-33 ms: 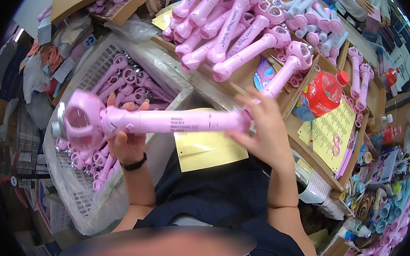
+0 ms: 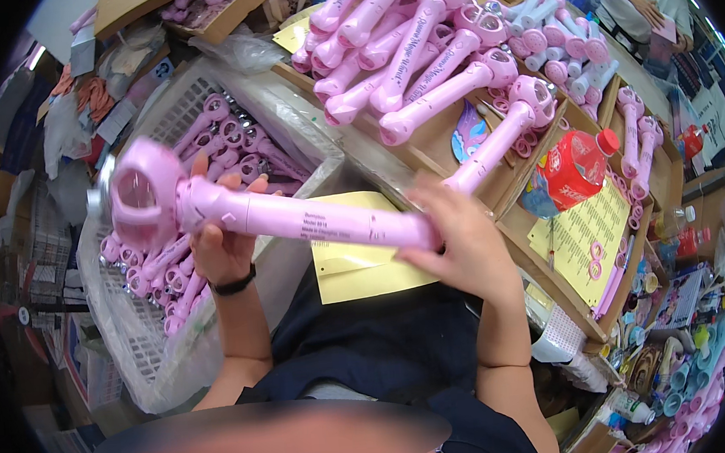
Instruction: The person wipes pink plastic toys with a cloth, then picks up a yellow paper and appears to read it. The person continues to wipe and handle the toys, placing them back into a basket.
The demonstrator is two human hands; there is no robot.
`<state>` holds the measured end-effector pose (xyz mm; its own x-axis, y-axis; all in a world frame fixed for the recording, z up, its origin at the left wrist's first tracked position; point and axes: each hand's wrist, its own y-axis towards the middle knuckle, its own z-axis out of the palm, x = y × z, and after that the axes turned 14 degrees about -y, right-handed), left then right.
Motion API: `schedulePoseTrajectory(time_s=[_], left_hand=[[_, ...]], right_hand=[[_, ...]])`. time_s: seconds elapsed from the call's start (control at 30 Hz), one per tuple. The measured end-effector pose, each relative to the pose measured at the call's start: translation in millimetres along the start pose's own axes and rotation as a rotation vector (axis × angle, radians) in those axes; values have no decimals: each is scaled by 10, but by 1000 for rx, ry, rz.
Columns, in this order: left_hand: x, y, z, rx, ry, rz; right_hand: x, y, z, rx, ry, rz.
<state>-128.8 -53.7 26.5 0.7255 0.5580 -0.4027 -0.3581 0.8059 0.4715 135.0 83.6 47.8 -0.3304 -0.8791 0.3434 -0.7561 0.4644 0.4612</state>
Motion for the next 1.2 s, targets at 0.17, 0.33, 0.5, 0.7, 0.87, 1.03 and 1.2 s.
schedulePoseTrajectory(time_s=[0.17, 0.33, 0.5, 0.7, 0.87, 1.03, 1.2], left_hand=[[88, 422, 19, -132, 275, -2], [586, 403, 97, -243, 687, 299], [741, 309, -100, -210, 650, 380], [942, 402, -73, -214, -453, -420], [955, 445, -74, 493, -792, -631], [928, 12, -28, -304, 249, -253], [1009, 88, 109, -190, 757, -57]], right_hand=[[298, -6, 482, 199, 530, 244], [658, -6, 1069, -222, 322, 342], [712, -128, 1119, -151, 456, 366], [727, -274, 1116, 297, 1398, 439], [662, -341, 1063, 302, 1572, 414], [608, -391, 1146, 2, 899, 520], [641, -529, 1224, -83, 619, 563]])
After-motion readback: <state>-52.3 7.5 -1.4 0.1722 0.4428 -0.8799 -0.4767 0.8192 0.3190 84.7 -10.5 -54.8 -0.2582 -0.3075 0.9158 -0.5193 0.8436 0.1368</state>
